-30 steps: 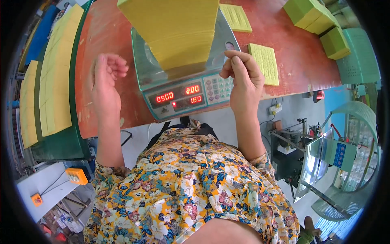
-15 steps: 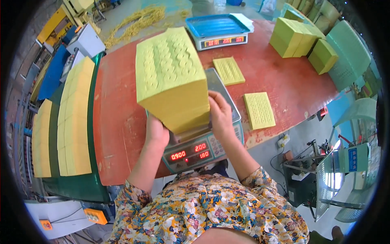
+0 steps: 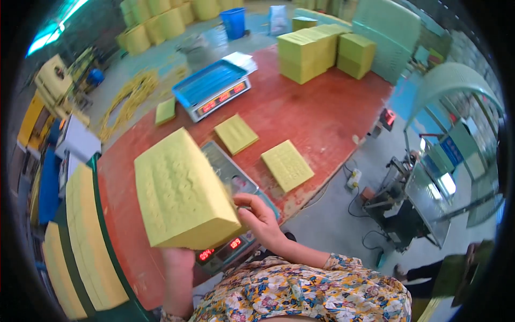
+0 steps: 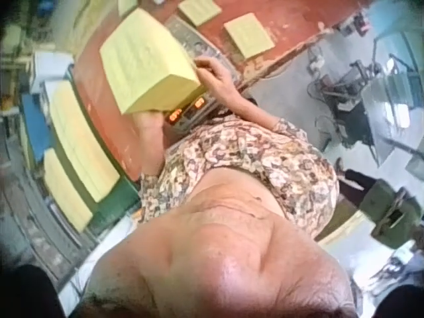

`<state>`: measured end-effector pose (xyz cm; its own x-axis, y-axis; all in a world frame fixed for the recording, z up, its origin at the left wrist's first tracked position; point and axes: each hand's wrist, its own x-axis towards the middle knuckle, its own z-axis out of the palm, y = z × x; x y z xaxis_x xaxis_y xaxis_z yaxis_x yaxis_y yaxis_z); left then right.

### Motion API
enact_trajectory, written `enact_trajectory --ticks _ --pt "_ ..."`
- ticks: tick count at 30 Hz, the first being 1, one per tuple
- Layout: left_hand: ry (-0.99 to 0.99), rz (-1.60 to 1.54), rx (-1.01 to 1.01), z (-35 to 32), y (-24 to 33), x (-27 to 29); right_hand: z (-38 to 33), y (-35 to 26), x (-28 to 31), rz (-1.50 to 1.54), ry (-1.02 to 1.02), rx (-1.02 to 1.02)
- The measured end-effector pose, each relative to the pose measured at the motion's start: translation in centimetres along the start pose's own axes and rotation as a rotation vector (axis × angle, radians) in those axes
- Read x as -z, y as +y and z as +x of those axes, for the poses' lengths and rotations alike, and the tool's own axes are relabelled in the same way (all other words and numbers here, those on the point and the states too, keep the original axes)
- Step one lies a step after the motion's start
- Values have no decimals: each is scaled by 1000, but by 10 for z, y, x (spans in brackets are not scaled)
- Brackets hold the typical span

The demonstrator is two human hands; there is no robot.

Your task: Counting and weighing stacks of yellow paper in an industrial facility.

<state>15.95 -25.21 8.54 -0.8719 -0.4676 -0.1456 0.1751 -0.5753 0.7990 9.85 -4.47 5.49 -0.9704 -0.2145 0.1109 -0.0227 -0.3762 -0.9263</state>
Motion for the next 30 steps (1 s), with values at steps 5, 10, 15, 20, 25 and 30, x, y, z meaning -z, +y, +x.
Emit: enact_trajectory --ticks 5,10,15,20,25,30 --pt "-313 55 -83 6 80 -77 -13 32 40 -199 110 -128" --pt "-282 358 47 17 87 -66 -5 39 28 218 -26 -530" --pt "-267 291 133 2 74 -94 -4 23 36 411 -88 -567" --pt "-396 264 255 2 32 -147 8 -2 90 441 140 -409" --pt "-572 285 259 22 -45 -247 48 -25 196 365 329 -286" --pt "-614 242 408 66 -155 -342 102 -45 341 217 472 -183"
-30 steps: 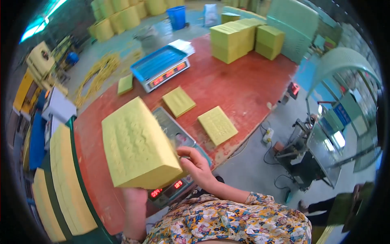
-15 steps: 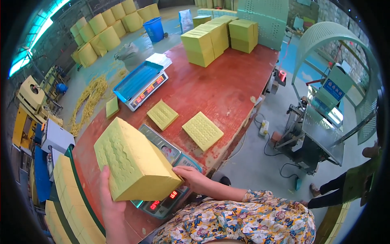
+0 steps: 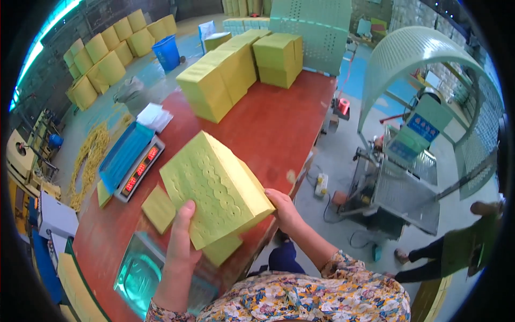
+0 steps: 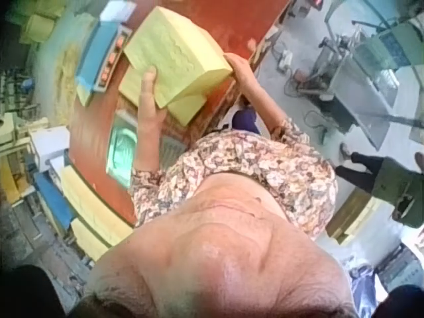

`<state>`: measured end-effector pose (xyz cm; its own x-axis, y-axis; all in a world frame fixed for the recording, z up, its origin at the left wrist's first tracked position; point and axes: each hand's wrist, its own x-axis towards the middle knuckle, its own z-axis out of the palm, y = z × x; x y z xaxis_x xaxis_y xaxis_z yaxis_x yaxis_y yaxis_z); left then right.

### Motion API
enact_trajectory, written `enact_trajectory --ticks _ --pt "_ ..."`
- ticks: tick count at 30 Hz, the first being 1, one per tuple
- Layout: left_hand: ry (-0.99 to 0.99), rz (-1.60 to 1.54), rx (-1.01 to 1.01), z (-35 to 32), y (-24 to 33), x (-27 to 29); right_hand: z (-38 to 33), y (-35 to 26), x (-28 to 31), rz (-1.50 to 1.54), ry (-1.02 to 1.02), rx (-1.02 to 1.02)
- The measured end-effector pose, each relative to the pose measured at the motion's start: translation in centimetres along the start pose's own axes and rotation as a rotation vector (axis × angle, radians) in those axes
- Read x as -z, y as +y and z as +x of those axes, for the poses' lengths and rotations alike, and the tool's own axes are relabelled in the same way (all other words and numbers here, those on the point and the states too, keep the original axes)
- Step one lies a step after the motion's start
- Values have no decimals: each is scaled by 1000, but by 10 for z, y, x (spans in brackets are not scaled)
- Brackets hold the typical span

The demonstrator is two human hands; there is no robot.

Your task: Counting and weighing stacks of yellow paper in an industrial facility.

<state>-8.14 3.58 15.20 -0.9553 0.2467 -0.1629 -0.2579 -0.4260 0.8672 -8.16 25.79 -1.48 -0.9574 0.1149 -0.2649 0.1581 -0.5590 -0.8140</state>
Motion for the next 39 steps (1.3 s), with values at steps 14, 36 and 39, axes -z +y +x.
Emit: enact_trajectory --ticks 14,36,39 --pt "117 -113 102 322 -84 -146 289 -161 154 -472 118 109" --pt "-387 1718 -986 391 -55 -172 266 -147 122 -1372 204 752" --pt "-310 1722 -1002 437 -57 -177 311 -161 127 -1403 201 757"
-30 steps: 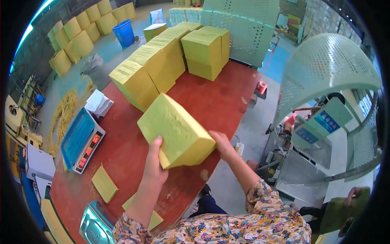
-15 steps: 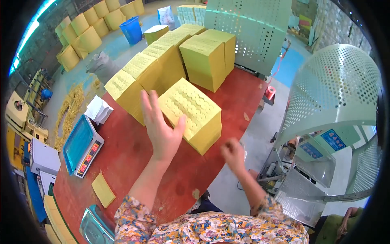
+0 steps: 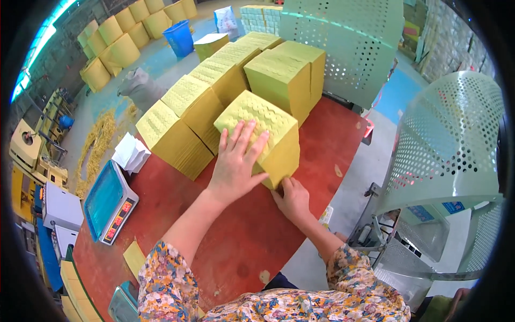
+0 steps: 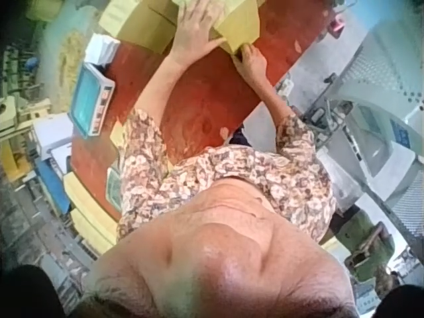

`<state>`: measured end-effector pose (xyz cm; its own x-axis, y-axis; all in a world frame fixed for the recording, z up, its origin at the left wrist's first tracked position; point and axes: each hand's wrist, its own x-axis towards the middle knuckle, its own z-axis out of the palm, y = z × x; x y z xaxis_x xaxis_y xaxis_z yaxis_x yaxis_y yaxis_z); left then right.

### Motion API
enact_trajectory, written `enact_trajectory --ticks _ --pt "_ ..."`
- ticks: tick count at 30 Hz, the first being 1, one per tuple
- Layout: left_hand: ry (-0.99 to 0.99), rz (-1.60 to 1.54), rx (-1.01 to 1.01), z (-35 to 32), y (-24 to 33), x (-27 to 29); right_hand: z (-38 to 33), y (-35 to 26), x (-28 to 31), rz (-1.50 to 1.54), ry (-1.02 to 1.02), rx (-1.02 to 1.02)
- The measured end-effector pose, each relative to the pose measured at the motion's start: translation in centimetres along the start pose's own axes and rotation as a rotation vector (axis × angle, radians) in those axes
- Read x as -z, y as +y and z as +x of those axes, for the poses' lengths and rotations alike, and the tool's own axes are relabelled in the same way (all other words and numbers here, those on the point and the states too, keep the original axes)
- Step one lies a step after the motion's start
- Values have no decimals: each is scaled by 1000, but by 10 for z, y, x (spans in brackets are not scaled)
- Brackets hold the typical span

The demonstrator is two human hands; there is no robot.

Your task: Counting and weighing stacks of yellow paper in an industrial facility.

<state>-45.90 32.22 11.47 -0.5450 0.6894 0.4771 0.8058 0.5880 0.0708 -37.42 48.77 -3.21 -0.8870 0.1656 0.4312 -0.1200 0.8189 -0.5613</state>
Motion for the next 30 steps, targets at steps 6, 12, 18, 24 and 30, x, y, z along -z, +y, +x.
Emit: enact_trajectory --ticks 6,12,18,24,30 --pt "16 69 38 52 -40 -28 64 30 -31 -15 54 42" --pt "0 102 54 75 -62 -37 85 34 -43 -26 53 22" --pt "-37 110 66 81 -66 -22 90 33 -49 3 36 6" --pt "401 -309 -98 31 33 67 86 49 -41 19 47 -7" --pt "1060 -556 -381 -114 151 225 81 36 -41 106 144 144"
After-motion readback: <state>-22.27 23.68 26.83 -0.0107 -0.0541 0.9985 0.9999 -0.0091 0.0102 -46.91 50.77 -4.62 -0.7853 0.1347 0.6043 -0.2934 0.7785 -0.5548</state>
